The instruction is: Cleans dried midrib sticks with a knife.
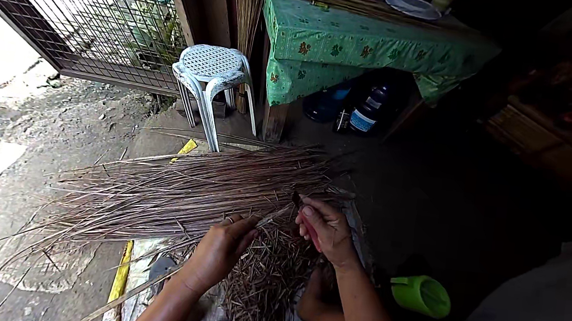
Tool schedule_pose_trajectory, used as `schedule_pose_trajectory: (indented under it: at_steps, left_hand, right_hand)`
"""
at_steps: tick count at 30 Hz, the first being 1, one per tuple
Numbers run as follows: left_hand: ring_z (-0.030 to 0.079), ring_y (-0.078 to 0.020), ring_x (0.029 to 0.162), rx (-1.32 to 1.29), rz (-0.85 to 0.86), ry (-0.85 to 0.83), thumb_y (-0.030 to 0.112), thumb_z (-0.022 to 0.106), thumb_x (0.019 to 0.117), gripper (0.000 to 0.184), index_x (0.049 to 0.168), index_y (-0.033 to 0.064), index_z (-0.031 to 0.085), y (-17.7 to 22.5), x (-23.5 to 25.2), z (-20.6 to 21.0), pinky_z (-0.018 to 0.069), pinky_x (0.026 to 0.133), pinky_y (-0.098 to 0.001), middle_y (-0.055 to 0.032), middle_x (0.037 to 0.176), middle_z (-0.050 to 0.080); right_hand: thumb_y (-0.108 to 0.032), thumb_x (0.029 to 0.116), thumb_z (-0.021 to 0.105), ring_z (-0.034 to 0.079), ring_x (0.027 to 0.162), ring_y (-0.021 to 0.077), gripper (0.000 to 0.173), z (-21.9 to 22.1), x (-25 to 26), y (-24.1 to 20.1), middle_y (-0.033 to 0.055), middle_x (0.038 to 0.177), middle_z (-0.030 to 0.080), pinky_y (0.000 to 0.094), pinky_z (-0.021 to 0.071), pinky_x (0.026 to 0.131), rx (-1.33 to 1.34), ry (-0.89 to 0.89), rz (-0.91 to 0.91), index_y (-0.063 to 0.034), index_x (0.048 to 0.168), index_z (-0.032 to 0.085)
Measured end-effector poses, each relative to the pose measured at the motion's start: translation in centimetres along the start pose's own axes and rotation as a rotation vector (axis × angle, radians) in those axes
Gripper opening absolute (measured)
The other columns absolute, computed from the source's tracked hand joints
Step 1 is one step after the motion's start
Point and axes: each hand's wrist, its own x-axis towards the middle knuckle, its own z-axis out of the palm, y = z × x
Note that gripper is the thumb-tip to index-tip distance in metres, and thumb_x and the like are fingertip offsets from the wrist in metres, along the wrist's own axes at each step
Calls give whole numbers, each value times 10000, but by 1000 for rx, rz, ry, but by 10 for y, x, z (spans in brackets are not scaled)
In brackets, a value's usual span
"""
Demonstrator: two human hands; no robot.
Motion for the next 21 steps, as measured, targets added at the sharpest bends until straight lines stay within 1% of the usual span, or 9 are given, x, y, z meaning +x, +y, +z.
schedule_pose_trajectory:
  at_steps: [3,5,8,11,14,15,17,19,21]
  left_hand:
    - [660,-138,805,19,-17,-4,285,524,1051,325,1223,107,734,-1,-2,-2,546,761,-278,-58,908,703]
    - [665,-140,812,28,-21,-11,282,513,1055,327,1219,107,736,-2,-1,-4,548,766,-282,-60,912,705]
    - [672,-132,808,-11,5,-49,280,464,1075,355,1214,88,728,-1,1,-3,553,778,-287,-63,913,717]
    - [617,-74,684,-135,-3,-124,293,412,1095,395,1179,59,718,-3,1,-4,538,695,-254,-17,799,674]
    - [559,-22,622,-271,-36,-183,298,412,1097,383,1074,58,710,-4,1,-9,499,619,-213,34,727,616]
    - [548,-12,612,-295,-46,-195,300,419,1098,380,1064,59,711,-4,1,-11,488,603,-204,44,719,610]
    - [542,-2,616,-314,-55,-206,304,430,1096,373,1065,66,716,-4,1,-12,480,604,-193,52,726,609]
    - [549,-7,628,-311,-58,-209,303,441,1093,363,1066,72,720,-5,1,-11,486,618,-201,49,740,618]
    - [557,-18,641,-299,-71,-219,309,446,1092,362,1077,73,720,-4,0,-10,491,632,-213,39,752,623]
  right_hand:
    - [-91,1061,501,634,584,92,292,-11,4,0,59,829,714,227,547,515,30,120,1,74,1272,618]
    - [-99,1066,496,638,590,106,304,-14,4,0,70,836,709,240,554,515,64,130,8,75,1289,607]
    - [-118,1066,499,633,600,96,330,-6,-1,-1,51,840,706,242,555,529,53,-16,32,68,1317,606]
    - [-123,1063,523,630,604,77,316,5,-3,2,40,843,714,229,550,536,42,-134,31,74,1287,627]
    - [-106,1061,520,637,601,76,288,3,-1,4,44,839,726,224,551,532,39,-49,-10,66,1257,640]
    - [-101,1061,517,636,598,79,282,0,0,3,46,840,725,225,551,531,47,-6,-23,64,1253,641]
    - [-104,1067,505,638,598,91,292,-6,1,2,54,838,721,232,553,531,66,44,-35,62,1274,626]
    - [-117,1070,490,639,608,109,346,-7,1,0,62,837,705,251,563,540,96,12,-11,69,1347,581]
    - [-123,1072,487,638,607,109,343,-6,1,0,61,831,703,251,562,541,131,1,6,61,1345,583]
